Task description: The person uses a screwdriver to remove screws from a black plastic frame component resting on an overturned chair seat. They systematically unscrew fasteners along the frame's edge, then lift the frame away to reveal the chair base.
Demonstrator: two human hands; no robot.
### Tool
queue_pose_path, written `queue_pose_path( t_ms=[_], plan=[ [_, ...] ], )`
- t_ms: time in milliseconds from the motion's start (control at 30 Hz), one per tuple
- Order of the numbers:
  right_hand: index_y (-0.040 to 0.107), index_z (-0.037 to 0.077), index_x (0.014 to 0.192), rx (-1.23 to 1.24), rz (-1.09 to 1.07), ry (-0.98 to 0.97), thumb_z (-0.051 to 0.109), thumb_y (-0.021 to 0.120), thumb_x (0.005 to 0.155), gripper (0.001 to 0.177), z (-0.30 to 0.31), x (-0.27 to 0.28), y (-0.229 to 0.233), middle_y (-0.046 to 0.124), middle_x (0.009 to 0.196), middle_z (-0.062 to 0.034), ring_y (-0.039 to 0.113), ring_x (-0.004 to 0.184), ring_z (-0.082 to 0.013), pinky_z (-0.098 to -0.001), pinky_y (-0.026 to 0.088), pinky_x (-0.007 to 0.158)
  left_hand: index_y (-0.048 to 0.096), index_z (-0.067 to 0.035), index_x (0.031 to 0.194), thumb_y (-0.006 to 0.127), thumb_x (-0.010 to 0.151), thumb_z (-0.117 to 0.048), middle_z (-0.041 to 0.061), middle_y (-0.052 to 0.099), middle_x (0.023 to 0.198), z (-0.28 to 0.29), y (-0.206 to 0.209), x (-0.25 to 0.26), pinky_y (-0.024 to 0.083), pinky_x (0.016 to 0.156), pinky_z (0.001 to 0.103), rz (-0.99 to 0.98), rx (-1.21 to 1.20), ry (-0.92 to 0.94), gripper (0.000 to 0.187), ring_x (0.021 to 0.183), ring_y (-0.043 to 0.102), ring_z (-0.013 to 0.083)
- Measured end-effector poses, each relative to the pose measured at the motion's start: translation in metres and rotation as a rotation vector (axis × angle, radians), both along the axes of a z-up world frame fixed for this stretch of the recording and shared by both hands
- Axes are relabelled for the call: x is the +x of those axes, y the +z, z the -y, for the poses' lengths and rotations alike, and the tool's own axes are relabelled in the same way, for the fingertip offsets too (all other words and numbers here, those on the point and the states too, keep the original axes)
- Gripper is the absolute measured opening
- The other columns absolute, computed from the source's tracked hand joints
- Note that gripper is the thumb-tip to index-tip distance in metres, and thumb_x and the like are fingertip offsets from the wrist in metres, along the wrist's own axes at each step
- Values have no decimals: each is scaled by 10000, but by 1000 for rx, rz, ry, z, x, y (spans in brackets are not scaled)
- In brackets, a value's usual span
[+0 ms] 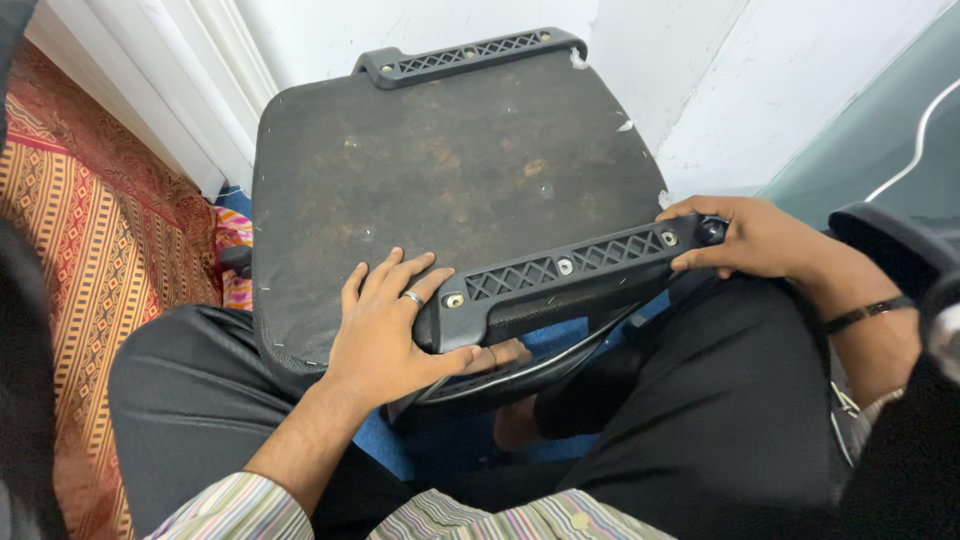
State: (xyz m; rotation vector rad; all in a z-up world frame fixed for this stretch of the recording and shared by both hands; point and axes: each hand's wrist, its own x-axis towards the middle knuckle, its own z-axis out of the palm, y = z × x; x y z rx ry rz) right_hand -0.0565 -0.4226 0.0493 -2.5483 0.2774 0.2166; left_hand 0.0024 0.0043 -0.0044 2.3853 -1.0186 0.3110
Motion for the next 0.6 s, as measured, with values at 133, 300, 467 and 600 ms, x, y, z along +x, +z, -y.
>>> queue_pose_path(
  t_ms=[133,300,467,600],
  plan=[
    [675,241,1296,-95,153,122,343,901,691,654,2,-2,0,733,1014,-100,623,723,-243,-365,532,640,620,-127,1345,818,628,-584,154,517,1458,0,0,-1,163,1163,637,-24,15,8,873,1432,346,434],
    [640,156,1331,-338,380,86,503,897,631,823,-18,-17,25,565,1253,-170,615,1085,-331,-444,570,787,601,-101,1348,823,629,-621,159,483,1486,-1,7,-1,145,1164,633,-60,47,1,916,1452,319,423],
    [664,84,1200,-421,503,10,495,863,704,674,-51,-47,62,639,1134,-132,666,970,-298,-433,566,785,569,-47,1351,849,581,-662,200,480,1434,9,26,-5,156,1123,640,-112,37,32,1025,1407,317,439],
    [576,20,1163,-302,640,-4,420,782,855,546,-71,-74,87,633,976,-134,655,835,-221,-381,548,698,677,-68,1238,848,743,-503,235,520,1405,51,43,-22,285,1121,612,172,-289,28,681,1385,393,470]
  ],
)
